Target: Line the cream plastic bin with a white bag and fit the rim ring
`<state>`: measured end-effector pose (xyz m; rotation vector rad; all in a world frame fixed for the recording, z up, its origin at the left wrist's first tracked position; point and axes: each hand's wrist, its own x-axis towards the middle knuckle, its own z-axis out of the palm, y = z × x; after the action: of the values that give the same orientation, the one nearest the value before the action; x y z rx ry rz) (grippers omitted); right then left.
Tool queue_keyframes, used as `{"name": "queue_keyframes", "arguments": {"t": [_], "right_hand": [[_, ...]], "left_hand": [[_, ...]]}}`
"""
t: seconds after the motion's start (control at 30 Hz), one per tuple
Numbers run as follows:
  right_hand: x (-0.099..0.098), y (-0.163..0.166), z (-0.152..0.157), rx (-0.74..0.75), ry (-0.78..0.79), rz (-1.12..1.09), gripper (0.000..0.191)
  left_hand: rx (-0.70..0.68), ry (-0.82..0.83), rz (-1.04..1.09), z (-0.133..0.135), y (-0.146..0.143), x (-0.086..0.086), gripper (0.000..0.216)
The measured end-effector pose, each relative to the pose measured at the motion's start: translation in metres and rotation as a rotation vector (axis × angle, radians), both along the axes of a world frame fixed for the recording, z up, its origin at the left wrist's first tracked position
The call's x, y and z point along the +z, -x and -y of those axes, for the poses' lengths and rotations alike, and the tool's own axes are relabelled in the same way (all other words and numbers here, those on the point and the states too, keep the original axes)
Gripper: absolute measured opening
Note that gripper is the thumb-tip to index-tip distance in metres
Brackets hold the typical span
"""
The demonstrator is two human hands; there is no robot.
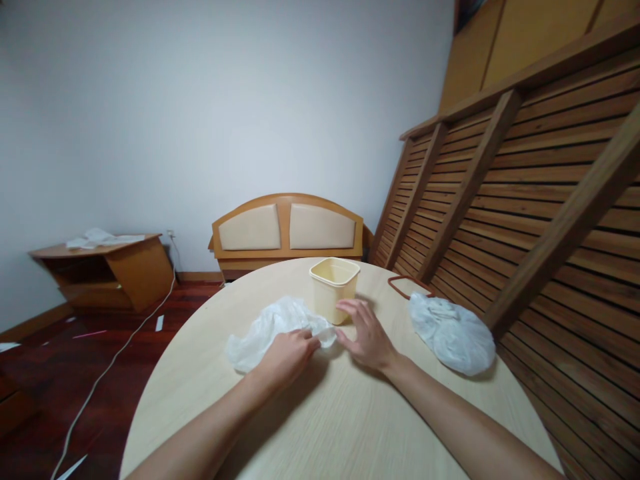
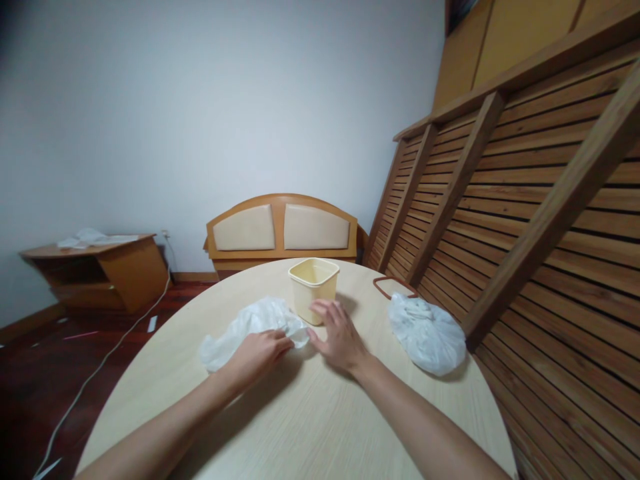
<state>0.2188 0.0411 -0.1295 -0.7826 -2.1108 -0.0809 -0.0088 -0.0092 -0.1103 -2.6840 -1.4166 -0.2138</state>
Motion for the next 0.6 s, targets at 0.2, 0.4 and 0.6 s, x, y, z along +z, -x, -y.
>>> {"name": "queue_keyframes", "arguments": {"t": [0.2, 0.4, 0.6], "right_hand": [[0.010, 0.002, 0.025, 0.208, 0.065, 0.389, 0.036], [0.010, -0.015, 0.013, 0.161, 0.180, 0.472, 0.031], [0.006, -0.023, 0.007, 0.039, 0.245, 0.348, 0.020]], "left_hand": [[-0.355, 0.020, 0.046, 0.007, 0.001, 0.009, 0.017], [-0.312, 0.001, 0.183, -0.008, 0.030, 0.017, 0.025], [-0.201, 0.025, 0.431, -0.022, 0.058, 0.023, 0.019]]}}
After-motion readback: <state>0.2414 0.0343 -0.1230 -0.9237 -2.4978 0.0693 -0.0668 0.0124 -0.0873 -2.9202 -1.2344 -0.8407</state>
